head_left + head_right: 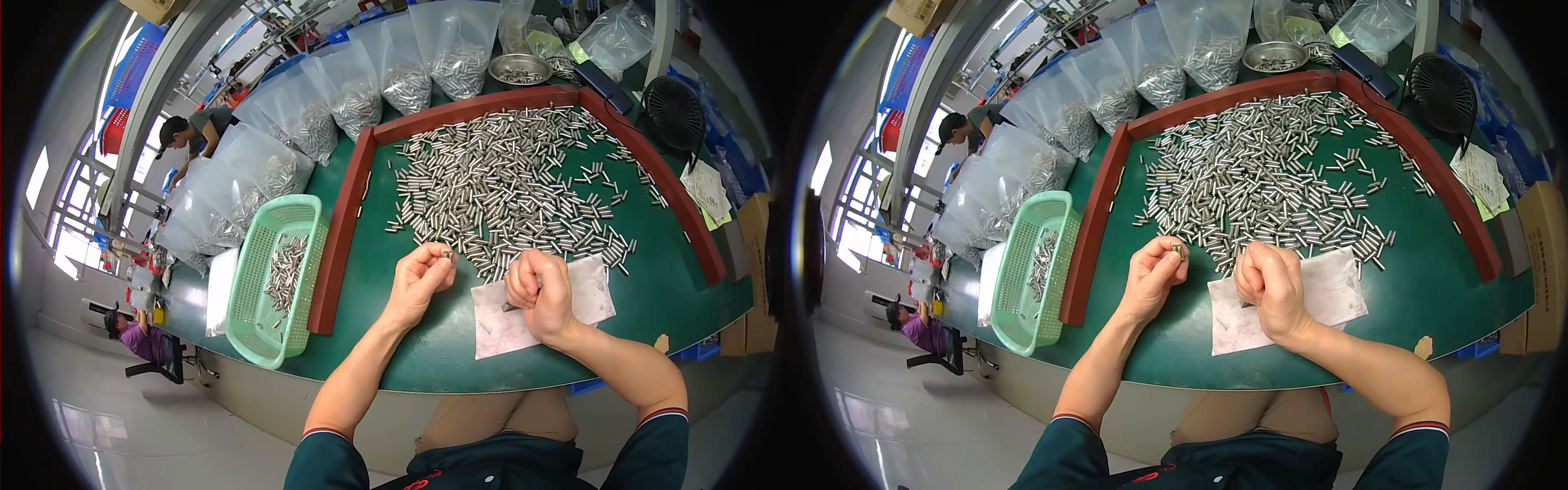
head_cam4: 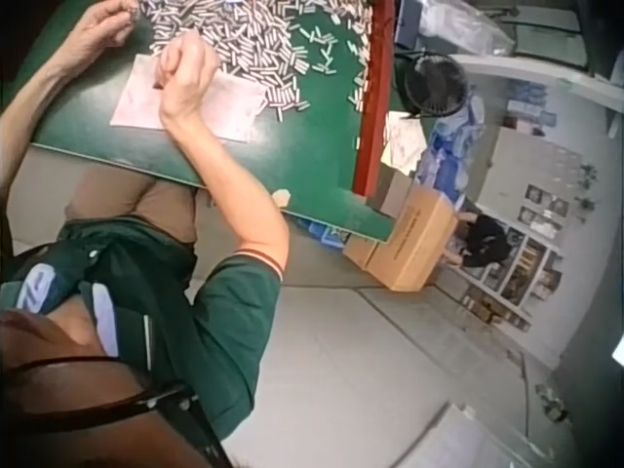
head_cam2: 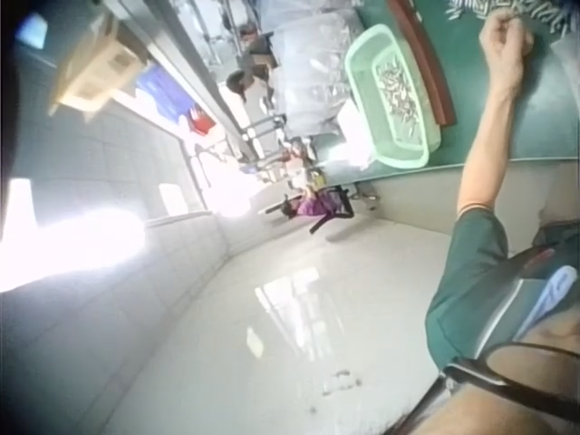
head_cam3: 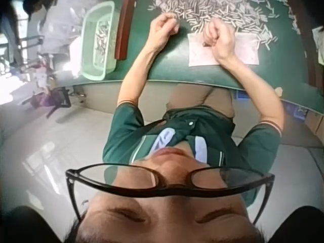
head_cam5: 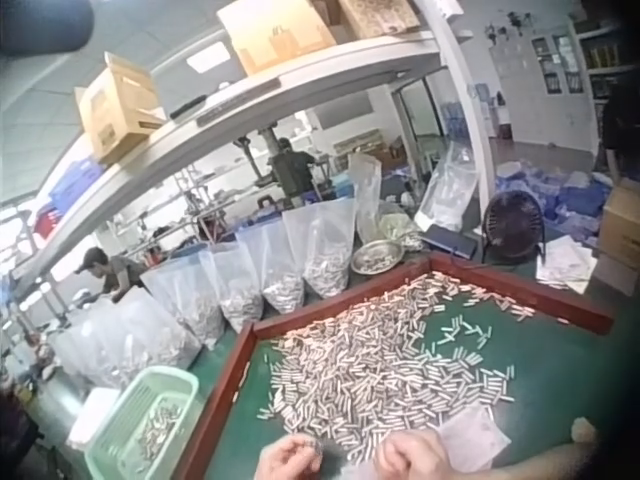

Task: Cleaning small cylindrical metal components using a white cloth at a workbench.

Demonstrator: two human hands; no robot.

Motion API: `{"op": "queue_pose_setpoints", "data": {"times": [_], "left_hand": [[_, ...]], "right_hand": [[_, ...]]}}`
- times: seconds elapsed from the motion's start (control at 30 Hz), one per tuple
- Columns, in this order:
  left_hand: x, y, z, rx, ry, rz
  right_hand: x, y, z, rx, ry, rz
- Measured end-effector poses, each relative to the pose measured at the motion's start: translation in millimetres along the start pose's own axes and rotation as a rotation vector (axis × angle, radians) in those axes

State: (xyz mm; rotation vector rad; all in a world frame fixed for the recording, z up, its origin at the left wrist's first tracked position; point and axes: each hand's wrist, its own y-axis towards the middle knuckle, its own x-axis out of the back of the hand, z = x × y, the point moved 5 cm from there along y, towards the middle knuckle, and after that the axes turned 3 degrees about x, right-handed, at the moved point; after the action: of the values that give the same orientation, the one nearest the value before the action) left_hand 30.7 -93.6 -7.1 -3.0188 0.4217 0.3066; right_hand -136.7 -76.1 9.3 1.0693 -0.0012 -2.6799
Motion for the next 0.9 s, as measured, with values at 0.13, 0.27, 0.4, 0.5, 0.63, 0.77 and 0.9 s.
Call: {"op": "queue_pose_setpoints", "data": {"times": [0.13,0.27,0.4,0.5,0.63,0.77,0.9], "left_hand": [[-8.1,-3.1,-0.2,0.133,-0.29,0.085],[-10.0,-4.3,-0.7,0.167,-0.391,0.112],[-8.9,-5.2,-1.4,0.243,-0.406,0.057],[-7.2,-4.3,-2.0,0.256,-0.412,0.018],[0.8,-2.7,0.6,0.242,-0.425,-0.039],[4.2,-2.5,1.6,0.246,-0.447,-0.019],[6.9,-3.2,4.0,0.263,-0.427,-0.012]], "right_hand": [[-0.7,0.0,1.0,0.008,-0.008,-0.007],[0.1,0.9,-1.2,-0.001,0.004,-0.004],[0.5,1.2,-2.5,-0.009,0.012,-0.008],[0.9,1.3,-2.6,-0.013,0.012,-0.013],[0.7,1.9,-1.8,-0.004,0.004,-0.013],[0.9,2.1,-2.4,-0.005,0.008,-0.016],[0.1,2.0,-2.2,0.0,0.014,-0.01]]}}
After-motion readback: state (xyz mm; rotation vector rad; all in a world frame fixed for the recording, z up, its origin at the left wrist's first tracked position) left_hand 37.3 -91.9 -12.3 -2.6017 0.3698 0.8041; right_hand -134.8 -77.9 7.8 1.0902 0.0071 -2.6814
